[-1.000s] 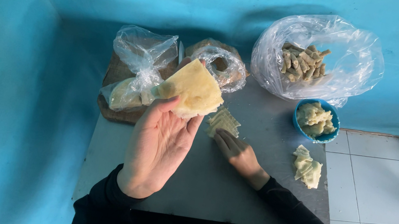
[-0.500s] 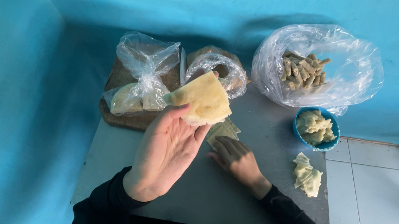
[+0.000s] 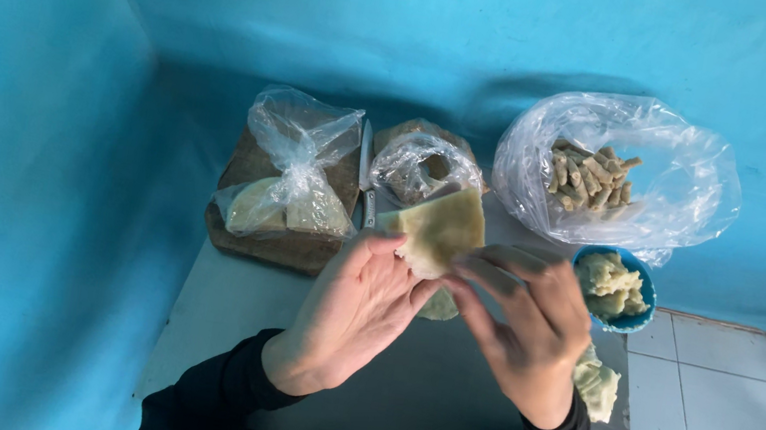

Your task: The person stacks thin dough wrappers in an overlapping diamond pattern on a metal table, spooning filling from a blue bowl onto the stacked wrappers, then folds the wrappers over the filling by hand to form a filled pastry.

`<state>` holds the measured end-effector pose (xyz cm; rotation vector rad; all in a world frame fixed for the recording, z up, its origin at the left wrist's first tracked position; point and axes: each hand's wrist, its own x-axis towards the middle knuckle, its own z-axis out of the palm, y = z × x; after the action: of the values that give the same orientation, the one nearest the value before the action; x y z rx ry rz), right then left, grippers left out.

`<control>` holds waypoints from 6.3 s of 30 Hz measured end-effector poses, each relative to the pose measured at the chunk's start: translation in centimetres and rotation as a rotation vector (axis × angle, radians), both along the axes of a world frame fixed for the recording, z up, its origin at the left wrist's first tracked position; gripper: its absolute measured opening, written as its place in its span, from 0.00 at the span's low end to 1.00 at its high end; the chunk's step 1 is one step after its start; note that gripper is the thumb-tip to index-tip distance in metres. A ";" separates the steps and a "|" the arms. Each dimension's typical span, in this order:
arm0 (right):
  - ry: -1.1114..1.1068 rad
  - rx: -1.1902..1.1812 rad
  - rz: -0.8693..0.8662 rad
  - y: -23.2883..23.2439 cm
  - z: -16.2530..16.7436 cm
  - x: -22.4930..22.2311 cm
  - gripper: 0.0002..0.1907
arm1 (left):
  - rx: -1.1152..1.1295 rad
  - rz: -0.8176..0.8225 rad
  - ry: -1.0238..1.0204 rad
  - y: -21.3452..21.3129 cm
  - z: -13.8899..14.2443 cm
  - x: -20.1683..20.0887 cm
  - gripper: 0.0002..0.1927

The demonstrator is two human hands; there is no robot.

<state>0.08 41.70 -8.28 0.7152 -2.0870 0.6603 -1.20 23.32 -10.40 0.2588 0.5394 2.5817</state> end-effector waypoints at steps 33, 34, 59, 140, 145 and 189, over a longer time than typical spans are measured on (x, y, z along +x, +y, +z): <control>-0.505 -0.675 0.096 1.2 -2.6 -5.6 0.08 | -0.106 0.068 -0.013 1.8 -1.4 -1.6 0.21; -0.567 -0.819 0.163 1.7 -2.8 -6.2 0.08 | -0.099 0.065 -0.007 1.8 -1.3 -1.6 0.21; -1.117 -0.231 0.245 7.7 -18.5 -9.5 0.15 | -0.131 0.021 -0.031 -1.7 3.5 4.5 0.32; -0.388 -0.268 0.158 -0.1 -2.5 -0.1 0.07 | -0.143 0.008 0.063 1.4 -1.9 2.1 0.30; -0.404 -0.290 0.228 0.1 -2.7 -0.6 0.06 | -0.195 0.020 0.117 1.2 -1.1 2.2 0.32; -0.472 -0.598 0.204 1.7 -4.1 -2.3 0.09 | -0.017 0.078 -0.071 1.6 -3.5 2.4 0.16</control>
<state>-2.21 43.42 -12.40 0.4521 -2.0592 1.6092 1.21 24.92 -13.89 0.1427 0.5553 2.6494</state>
